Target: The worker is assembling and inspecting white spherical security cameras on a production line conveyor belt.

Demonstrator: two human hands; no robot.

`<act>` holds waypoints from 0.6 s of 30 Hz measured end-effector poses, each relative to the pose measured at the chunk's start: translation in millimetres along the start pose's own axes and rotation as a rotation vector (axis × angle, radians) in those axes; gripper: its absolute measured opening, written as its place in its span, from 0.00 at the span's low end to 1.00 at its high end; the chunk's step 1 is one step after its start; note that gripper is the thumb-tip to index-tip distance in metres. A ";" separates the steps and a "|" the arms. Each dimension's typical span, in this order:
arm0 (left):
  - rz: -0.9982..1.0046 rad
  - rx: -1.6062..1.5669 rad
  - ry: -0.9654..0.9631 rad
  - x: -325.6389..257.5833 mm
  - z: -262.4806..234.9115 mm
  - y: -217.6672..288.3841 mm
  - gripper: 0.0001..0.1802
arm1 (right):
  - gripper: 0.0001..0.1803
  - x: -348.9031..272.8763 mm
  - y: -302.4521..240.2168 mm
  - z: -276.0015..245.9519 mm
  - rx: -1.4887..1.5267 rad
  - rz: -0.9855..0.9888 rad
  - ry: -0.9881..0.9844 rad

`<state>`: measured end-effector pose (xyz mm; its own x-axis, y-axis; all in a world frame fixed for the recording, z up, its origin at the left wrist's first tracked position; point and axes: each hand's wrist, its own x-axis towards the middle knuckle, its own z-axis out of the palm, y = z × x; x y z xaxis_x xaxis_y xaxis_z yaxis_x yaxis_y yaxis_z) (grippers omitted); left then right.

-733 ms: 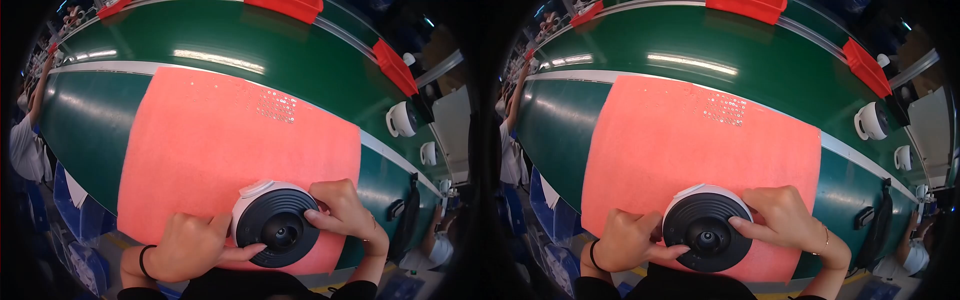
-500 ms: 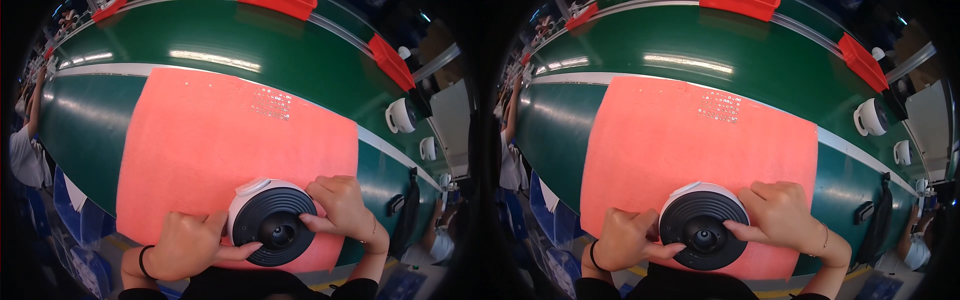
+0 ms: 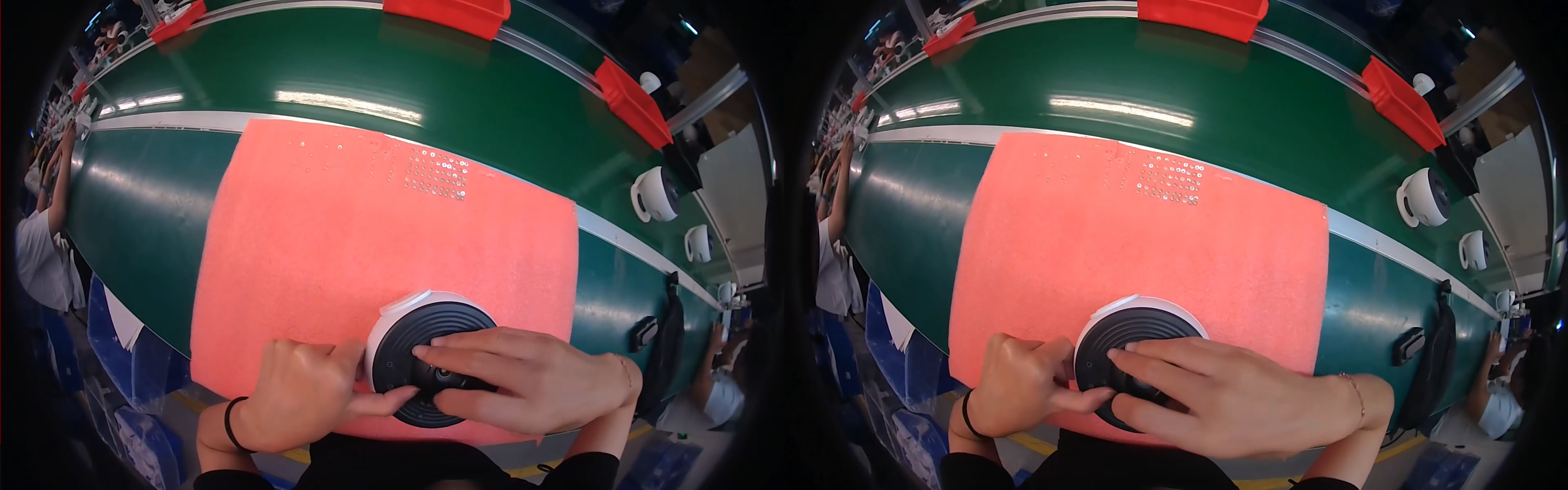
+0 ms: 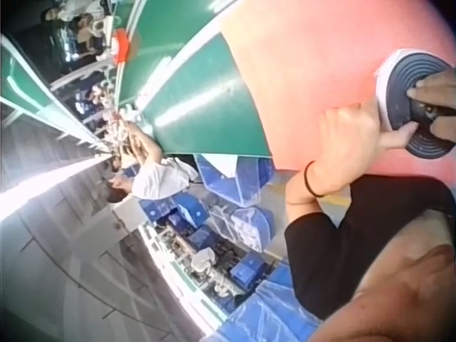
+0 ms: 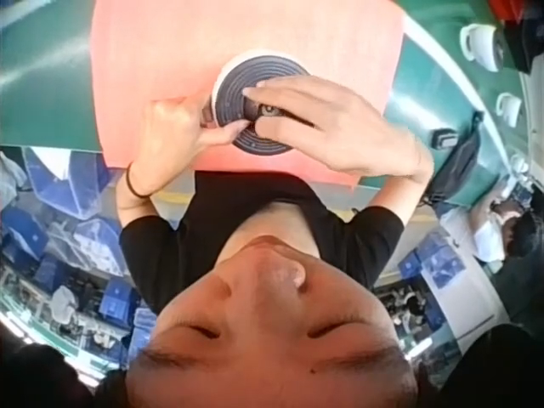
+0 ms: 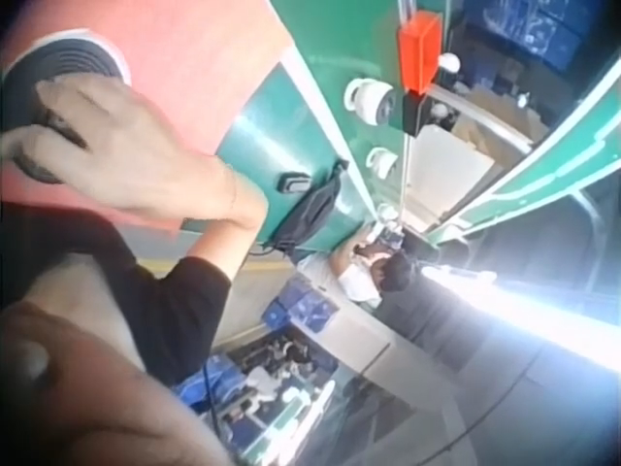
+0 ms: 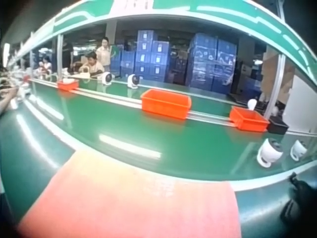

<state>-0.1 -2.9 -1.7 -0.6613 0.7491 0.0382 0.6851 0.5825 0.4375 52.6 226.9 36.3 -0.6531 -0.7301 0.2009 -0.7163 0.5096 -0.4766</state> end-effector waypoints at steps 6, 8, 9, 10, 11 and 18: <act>-0.115 -0.192 -0.280 20.3 -1.7 -9.7 0.25 | 0.31 -22.6 19.5 24.3 0.421 0.552 0.106; -0.154 -0.385 -0.439 25.8 8.0 -13.2 0.26 | 0.34 -27.7 20.7 28.1 0.615 0.818 0.131; -0.166 -0.650 -0.393 19.9 14.6 -11.9 0.31 | 0.38 -26.2 20.0 28.0 0.812 0.846 0.085; -0.172 -0.914 -0.340 15.7 17.2 -10.0 0.35 | 0.43 -23.9 19.8 26.8 1.007 0.869 0.034; -0.168 -0.908 -0.332 13.9 17.4 -7.8 0.35 | 0.43 -21.9 17.3 23.6 1.001 0.861 0.036; 0.128 -0.710 0.173 28.1 -1.1 3.8 0.48 | 0.43 3.1 27.0 17.4 0.493 0.563 0.487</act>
<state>-16.5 20.1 2.0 -0.6685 0.7029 0.2431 0.4364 0.1060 0.8935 35.5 230.6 9.2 -0.9886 -0.0990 0.1138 -0.1441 0.3982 -0.9059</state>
